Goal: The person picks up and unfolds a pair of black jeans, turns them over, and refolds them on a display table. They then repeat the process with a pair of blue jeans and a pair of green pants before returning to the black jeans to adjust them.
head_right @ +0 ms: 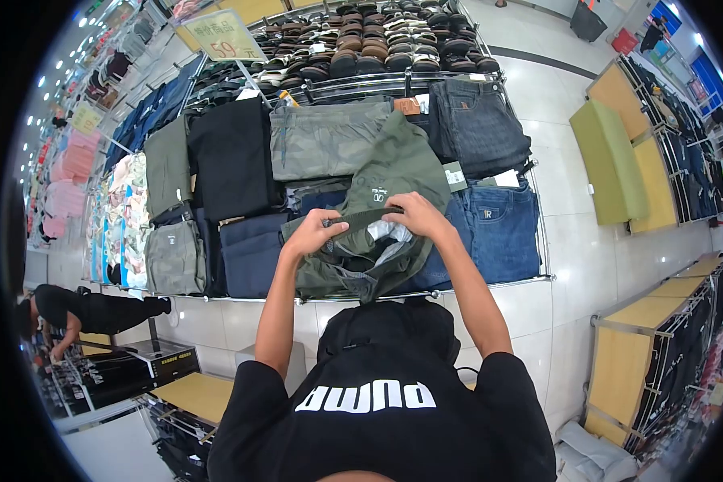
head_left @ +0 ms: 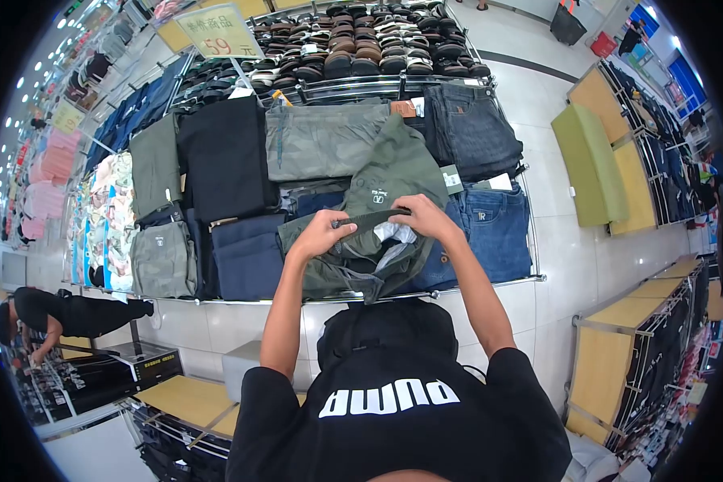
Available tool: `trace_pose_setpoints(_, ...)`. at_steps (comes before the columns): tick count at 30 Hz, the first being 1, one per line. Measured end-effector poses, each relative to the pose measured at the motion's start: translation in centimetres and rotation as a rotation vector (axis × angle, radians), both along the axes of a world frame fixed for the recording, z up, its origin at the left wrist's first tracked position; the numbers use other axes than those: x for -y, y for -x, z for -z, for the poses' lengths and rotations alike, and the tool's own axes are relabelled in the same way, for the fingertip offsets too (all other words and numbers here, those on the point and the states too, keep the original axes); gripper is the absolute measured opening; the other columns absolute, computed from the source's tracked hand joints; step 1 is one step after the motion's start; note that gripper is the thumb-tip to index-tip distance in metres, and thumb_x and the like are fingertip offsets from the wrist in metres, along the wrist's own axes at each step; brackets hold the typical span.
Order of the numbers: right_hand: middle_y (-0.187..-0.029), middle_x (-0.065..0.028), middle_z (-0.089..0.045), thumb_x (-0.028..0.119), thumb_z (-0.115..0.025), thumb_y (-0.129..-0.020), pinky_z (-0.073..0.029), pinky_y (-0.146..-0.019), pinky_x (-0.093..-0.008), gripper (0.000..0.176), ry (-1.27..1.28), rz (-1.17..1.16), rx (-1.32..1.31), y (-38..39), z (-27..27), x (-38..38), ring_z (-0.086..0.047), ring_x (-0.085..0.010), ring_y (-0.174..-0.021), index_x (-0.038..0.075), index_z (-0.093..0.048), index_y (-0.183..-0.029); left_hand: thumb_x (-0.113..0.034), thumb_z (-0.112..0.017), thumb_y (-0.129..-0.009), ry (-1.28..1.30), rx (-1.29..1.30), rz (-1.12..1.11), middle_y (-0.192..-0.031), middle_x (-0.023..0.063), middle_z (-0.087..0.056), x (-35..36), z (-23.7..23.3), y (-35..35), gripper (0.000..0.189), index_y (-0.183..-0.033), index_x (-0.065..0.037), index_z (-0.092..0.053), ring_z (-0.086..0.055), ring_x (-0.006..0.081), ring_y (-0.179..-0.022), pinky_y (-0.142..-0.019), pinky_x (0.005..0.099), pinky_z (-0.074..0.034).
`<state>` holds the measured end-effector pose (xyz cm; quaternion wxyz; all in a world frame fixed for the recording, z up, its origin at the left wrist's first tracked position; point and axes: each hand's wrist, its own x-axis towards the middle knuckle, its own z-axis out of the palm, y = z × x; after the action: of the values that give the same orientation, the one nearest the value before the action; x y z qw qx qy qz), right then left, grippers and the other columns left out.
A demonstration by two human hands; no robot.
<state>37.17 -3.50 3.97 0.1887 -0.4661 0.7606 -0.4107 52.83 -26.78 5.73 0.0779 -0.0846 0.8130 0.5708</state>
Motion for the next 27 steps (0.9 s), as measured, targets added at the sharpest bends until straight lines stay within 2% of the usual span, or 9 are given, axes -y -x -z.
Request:
trace_pose_setpoints(3, -0.068, -0.0066, -0.059, 0.02, -0.076, -0.083, -0.042, -0.063, -0.0293, 0.026, -0.032, -0.06, 0.342, 0.5, 0.3, 0.8, -0.051, -0.011, -0.066, -0.003, -0.067, -0.093, -0.021, -0.072, -0.084, 0.149, -0.002, 0.034, -0.071, 0.0066, -0.06, 0.1, -0.8, 0.7, 0.029, -0.091, 0.006, -0.066, -0.051, 0.0133, -0.067, -0.063, 0.0319, -0.044)
trace_pose_setpoints(8, -0.072, 0.0063, -0.058, 0.018, -0.077, -0.084, -0.04, -0.063, -0.0251, 0.022, -0.002, -0.188, 0.583, -0.2, -2.4, 2.5, -0.047, -0.004, -0.07, -0.002, -0.069, -0.088, -0.023, -0.077, -0.076, 0.267, -0.084, 0.118, -0.075, 0.0136, -0.065, -1.8, -4.1, 1.6, 0.038, -0.098, 0.006, -0.066, -0.058, 0.019, -0.069, -0.069, 0.0354, -0.048)
trace_pose_setpoints(11, -0.077, 0.0008, -0.062, 0.019, -0.078, -0.081, -0.043, -0.067, -0.0271, 0.025, 0.05, -0.163, 0.597, -0.8, -1.3, 3.1, -0.054, -0.0089, -0.074, -0.002, -0.069, -0.09, -0.019, -0.076, -0.074, 0.193, -0.078, 0.228, -0.072, 0.0127, -0.066, -2.2, -4.9, 1.7, 0.037, -0.1, 0.006, -0.066, -0.058, 0.0185, -0.066, -0.068, 0.0354, -0.048)
trace_pose_setpoints(13, -0.086, -0.0067, -0.065, 0.019, -0.079, -0.078, -0.047, -0.074, -0.0329, 0.029, 0.207, 0.04, 0.121, -2.0, -0.6, 3.0, -0.062, -0.0203, -0.082, -0.002, -0.069, -0.094, -0.019, -0.076, -0.075, 0.244, -0.039, 0.219, -0.072, 0.012, -0.066, -1.6, -3.3, 1.9, 0.035, -0.099, 0.006, -0.066, -0.058, 0.0183, -0.066, -0.067, 0.0351, -0.048)
trace_pose_setpoints(15, -0.089, -0.0093, -0.065, 0.019, -0.079, -0.076, -0.048, -0.078, -0.0359, 0.03, 0.198, 0.202, 0.073, -3.6, -0.8, 2.4, -0.062, -0.0257, -0.087, -0.001, -0.069, -0.096, -0.018, -0.075, -0.077, 0.296, 0.0, 0.206, -0.072, 0.0112, -0.066, -0.8, -1.0, 2.0, 0.033, -0.098, 0.006, -0.067, -0.058, 0.0181, -0.066, -0.067, 0.0349, -0.047)
trace_pose_setpoints(17, -0.095, -0.0141, -0.065, 0.013, -0.074, -0.078, -0.05, -0.084, -0.0407, 0.028, 0.094, 0.357, 0.053, -5.3, -1.4, 1.4, -0.063, -0.0357, -0.092, 0.001, -0.067, -0.103, -0.014, -0.07, -0.075, 0.194, 0.01, 0.064, -0.077, 0.024, -0.068, -0.4, 1.0, 1.6, 0.031, -0.099, 0.006, -0.068, -0.063, 0.0327, -0.065, -0.067, 0.0381, -0.049)
trace_pose_setpoints(20, -0.101, -0.0183, -0.064, 0.005, -0.066, -0.081, -0.05, -0.084, -0.0411, 0.028, -0.016, 0.36, 0.141, -5.8, 0.9, 0.3, -0.062, -0.0403, -0.093, 0.001, -0.066, -0.108, -0.007, -0.066, -0.078, 0.147, -0.235, -0.166, -0.076, 0.0204, -0.068, -1.2, 1.3, 0.5, 0.025, -0.099, 0.006, -0.068, -0.062, 0.0341, -0.064, -0.067, 0.0373, -0.05)
trace_pose_setpoints(25, -0.104, -0.0204, -0.065, -0.014, -0.048, -0.068, -0.05, -0.085, -0.0386, 0.048, 0.361, 0.513, -0.099, -7.9, 0.0, 0.8, -0.065, -0.039, -0.095, -0.003, -0.065, -0.112, 0.008, -0.059, -0.061, 0.466, -0.478, -0.057, -0.112, 0.0124, -0.063, -1.9, 1.1, -2.3, 0.057, -0.116, -0.005, -0.068, -0.057, 0.032, -0.109, -0.097, 0.0413, -0.043)
trace_pose_setpoints(27, -0.104, -0.0202, -0.065, -0.015, -0.047, -0.068, -0.05, -0.085, -0.0408, 0.049, 0.398, 0.526, -0.097, -8.1, -0.1, 1.1, -0.064, -0.0399, -0.096, -0.002, -0.064, -0.112, 0.006, -0.062, -0.06, 0.488, -0.478, -0.094, -0.114, 0.0123, -0.063, -3.3, 0.9, -3.0, 0.059, -0.118, -0.006, -0.067, -0.057, 0.0322, -0.11, -0.097, 0.0412, -0.043)
